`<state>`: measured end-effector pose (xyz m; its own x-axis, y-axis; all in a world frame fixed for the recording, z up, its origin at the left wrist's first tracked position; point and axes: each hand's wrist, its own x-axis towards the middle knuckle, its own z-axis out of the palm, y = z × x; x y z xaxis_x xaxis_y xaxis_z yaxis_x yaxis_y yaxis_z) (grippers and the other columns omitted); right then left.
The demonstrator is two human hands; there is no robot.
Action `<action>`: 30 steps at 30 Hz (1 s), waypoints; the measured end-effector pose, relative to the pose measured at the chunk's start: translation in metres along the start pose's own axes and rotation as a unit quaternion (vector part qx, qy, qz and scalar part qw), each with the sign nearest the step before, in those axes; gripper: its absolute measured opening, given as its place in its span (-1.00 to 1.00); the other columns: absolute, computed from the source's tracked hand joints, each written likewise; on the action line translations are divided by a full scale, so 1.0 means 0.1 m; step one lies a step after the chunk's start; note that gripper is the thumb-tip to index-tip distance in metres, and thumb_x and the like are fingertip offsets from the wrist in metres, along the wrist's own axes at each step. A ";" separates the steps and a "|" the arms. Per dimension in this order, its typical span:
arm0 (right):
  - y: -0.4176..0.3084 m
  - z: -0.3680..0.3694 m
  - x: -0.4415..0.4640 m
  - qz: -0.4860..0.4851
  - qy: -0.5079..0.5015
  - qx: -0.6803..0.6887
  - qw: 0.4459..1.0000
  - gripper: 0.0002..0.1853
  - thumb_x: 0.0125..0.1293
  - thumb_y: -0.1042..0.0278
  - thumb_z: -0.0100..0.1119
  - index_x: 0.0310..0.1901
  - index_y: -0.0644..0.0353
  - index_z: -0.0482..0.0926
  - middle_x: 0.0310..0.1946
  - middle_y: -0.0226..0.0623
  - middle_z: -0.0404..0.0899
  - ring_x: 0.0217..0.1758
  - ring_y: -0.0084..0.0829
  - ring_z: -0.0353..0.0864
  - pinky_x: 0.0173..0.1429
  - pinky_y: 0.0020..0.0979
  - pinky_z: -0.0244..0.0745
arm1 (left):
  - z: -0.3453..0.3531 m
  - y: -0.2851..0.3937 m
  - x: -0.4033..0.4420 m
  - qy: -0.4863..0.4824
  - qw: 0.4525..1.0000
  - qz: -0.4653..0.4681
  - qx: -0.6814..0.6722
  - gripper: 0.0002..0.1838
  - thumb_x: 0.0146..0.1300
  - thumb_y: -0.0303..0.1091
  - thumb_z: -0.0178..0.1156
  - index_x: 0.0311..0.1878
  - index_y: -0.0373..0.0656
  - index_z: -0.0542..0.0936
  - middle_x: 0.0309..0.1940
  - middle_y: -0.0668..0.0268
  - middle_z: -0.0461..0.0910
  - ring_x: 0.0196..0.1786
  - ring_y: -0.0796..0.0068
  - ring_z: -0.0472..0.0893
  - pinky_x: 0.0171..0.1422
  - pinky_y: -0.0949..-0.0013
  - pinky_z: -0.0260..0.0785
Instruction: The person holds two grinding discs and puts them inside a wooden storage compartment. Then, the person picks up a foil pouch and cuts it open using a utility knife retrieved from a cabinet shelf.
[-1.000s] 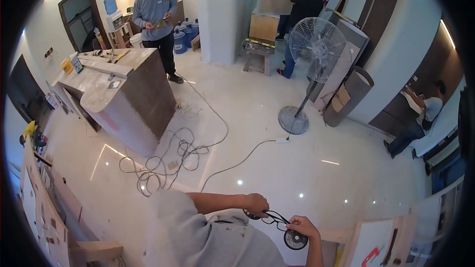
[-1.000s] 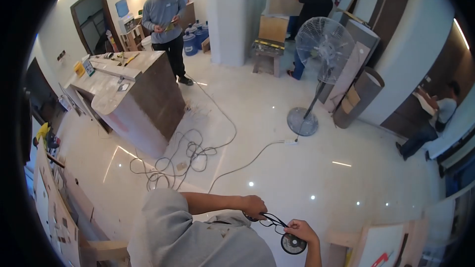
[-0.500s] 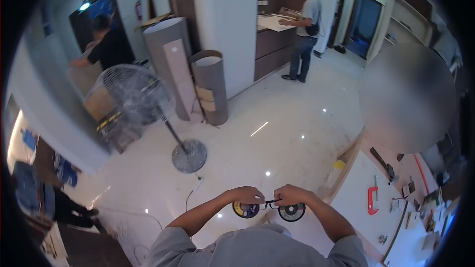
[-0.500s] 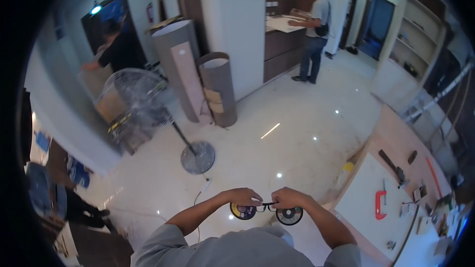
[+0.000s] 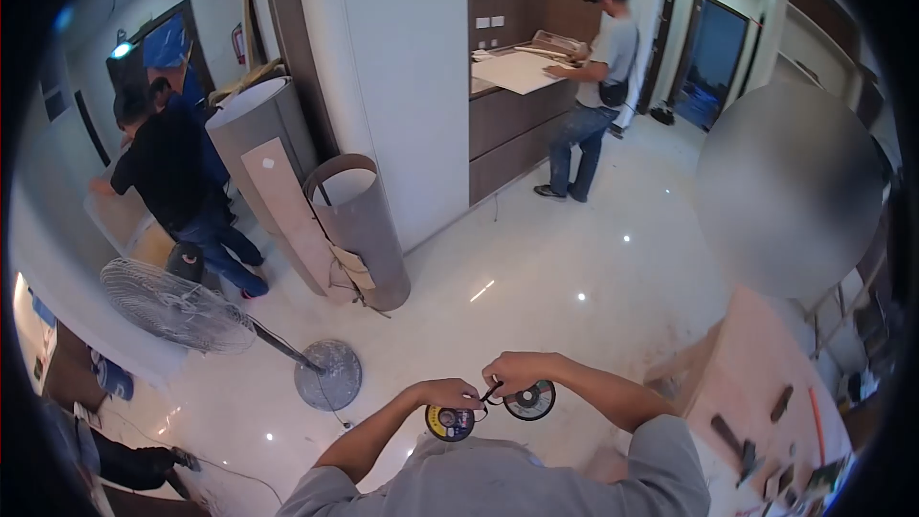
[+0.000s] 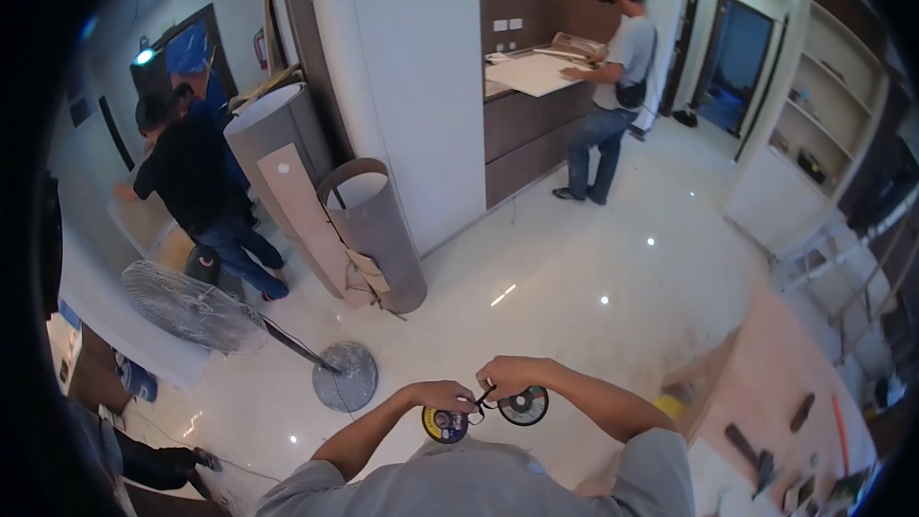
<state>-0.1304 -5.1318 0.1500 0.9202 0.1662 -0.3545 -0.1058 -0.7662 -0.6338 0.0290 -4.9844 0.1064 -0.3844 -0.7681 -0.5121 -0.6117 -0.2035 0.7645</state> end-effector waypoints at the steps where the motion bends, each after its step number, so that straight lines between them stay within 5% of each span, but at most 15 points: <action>1: 0.17 -0.21 0.12 -0.013 -0.014 -0.010 1.000 -0.70 0.11 0.19 0.30 -0.29 0.24 0.50 -0.47 -0.14 0.61 -0.35 -0.14 0.61 -0.26 -0.21 0.47 | -0.24 0.00 0.09 -0.013 1.000 -0.010 -0.004 -0.43 0.22 0.15 0.09 -0.09 -0.25 0.63 -0.28 0.13 0.66 -0.22 0.30 0.61 -0.04 0.31 0.42; 4: 0.65 -0.88 0.42 -0.009 -0.037 0.020 0.999 -0.70 0.14 0.17 0.31 -0.26 0.22 0.50 -0.47 -0.16 0.61 -0.36 -0.17 0.62 -0.26 -0.24 0.48 | -0.96 -0.10 0.48 -0.055 0.998 -0.022 -0.030 -0.46 0.21 0.11 0.11 -0.11 -0.26 0.63 -0.33 0.18 0.65 -0.26 0.36 0.59 -0.06 0.34 0.41; 8: 1.30 -1.83 0.75 0.029 -0.003 0.071 0.997 -0.56 0.16 0.19 0.30 0.05 0.14 0.48 -0.41 -0.14 0.67 -0.35 -0.23 0.66 -0.21 -0.32 0.51 | -2.13 -0.40 1.02 -0.039 0.999 -0.025 -0.017 -0.51 0.24 0.04 0.11 -0.18 -0.29 0.65 -0.36 0.20 0.65 -0.28 0.42 0.56 -0.08 0.37 0.40; 11: 2.04 -2.49 0.85 0.029 0.104 0.111 0.988 -0.39 0.19 0.17 0.29 0.25 0.14 0.35 -0.41 -0.21 0.67 -0.36 -0.33 0.65 -0.20 -0.35 0.50 | -3.03 -0.39 1.31 0.019 0.999 -0.001 -0.043 -0.52 0.25 0.01 0.11 -0.23 -0.32 0.65 -0.39 0.21 0.65 -0.29 0.45 0.55 -0.08 0.39 0.39; 16: 3.14 -3.38 1.04 0.104 0.268 0.378 0.880 -0.33 0.26 0.18 0.28 0.36 0.14 0.27 -0.36 -0.34 0.66 -0.43 -0.53 0.58 -0.28 -0.47 0.48 | -3.98 -0.88 1.96 0.177 0.962 -0.046 -0.204 -0.52 0.26 -0.02 0.14 -0.23 -0.38 0.64 -0.42 0.26 0.64 -0.31 0.50 0.53 -0.10 0.43 0.37; 19: 3.93 -3.81 1.52 0.135 0.345 0.358 0.857 -0.35 0.27 0.16 0.25 0.35 0.15 0.29 -0.15 -0.24 0.63 -0.28 -0.48 0.60 -0.16 -0.49 0.49 | -4.24 -1.25 2.35 0.346 0.881 -0.065 -0.317 -0.53 0.27 -0.05 0.16 -0.31 -0.40 0.65 -0.46 0.29 0.63 -0.37 0.58 0.52 -0.19 0.47 0.38; 22: 4.66 -4.61 2.27 0.134 0.369 0.426 0.815 -0.41 0.30 0.25 0.21 0.31 0.30 0.31 -0.26 -0.23 0.63 -0.33 -0.55 0.62 -0.23 -0.52 0.50 | -4.44 -1.45 2.51 0.457 0.801 -0.140 -0.361 -0.53 0.27 -0.05 0.16 -0.32 -0.41 0.64 -0.47 0.27 0.64 -0.40 0.57 0.54 -0.23 0.45 0.38; 24: 5.73 -5.10 2.96 0.122 0.473 0.106 0.866 -0.35 0.27 0.13 0.22 0.31 0.27 0.31 0.16 -0.13 0.48 0.07 -0.38 0.53 0.11 -0.38 0.43 | -4.38 -1.64 2.69 0.495 0.736 -0.167 -0.431 -0.52 0.29 -0.03 0.11 -0.29 -0.39 0.65 -0.43 0.22 0.65 -0.36 0.48 0.57 -0.15 0.41 0.40; 26: 6.21 -5.73 3.47 0.093 0.429 0.333 0.834 -0.41 0.27 0.21 0.19 0.28 0.26 0.32 0.05 -0.13 0.54 -0.02 -0.37 0.58 -0.02 -0.34 0.53 | -4.16 -1.64 2.72 0.562 0.643 -0.231 -0.466 -0.50 0.29 -0.01 0.08 -0.26 -0.38 0.65 -0.41 0.17 0.65 -0.32 0.43 0.60 -0.11 0.37 0.42; 28: 6.58 -6.28 3.97 0.079 0.389 0.552 0.734 -0.49 0.28 0.28 0.17 0.24 0.19 0.36 -0.12 -0.16 0.60 -0.16 -0.30 0.62 -0.09 -0.27 0.56 | -4.08 -1.46 2.79 0.614 0.558 -0.313 -0.462 -0.48 0.28 0.00 0.07 -0.24 -0.40 0.64 -0.40 0.14 0.65 -0.30 0.40 0.61 -0.08 0.35 0.42; 30: 7.35 -6.74 4.58 0.087 0.310 0.539 0.778 -0.58 0.28 0.30 0.17 0.14 0.22 0.40 -0.02 -0.14 0.54 -0.09 -0.28 0.60 -0.03 -0.24 0.56 | -3.94 -1.46 3.10 0.689 0.406 -0.376 -0.468 -0.44 0.24 0.05 0.09 -0.29 -0.41 0.65 -0.43 0.11 0.65 -0.33 0.39 0.60 -0.11 0.30 0.44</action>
<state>0.4674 -6.0371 -0.0150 0.8263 -0.4697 -0.3107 -0.1955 0.2781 -0.9404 0.2715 -5.4319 -0.0099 0.8142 0.2470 -0.5255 0.5806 -0.3414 0.7392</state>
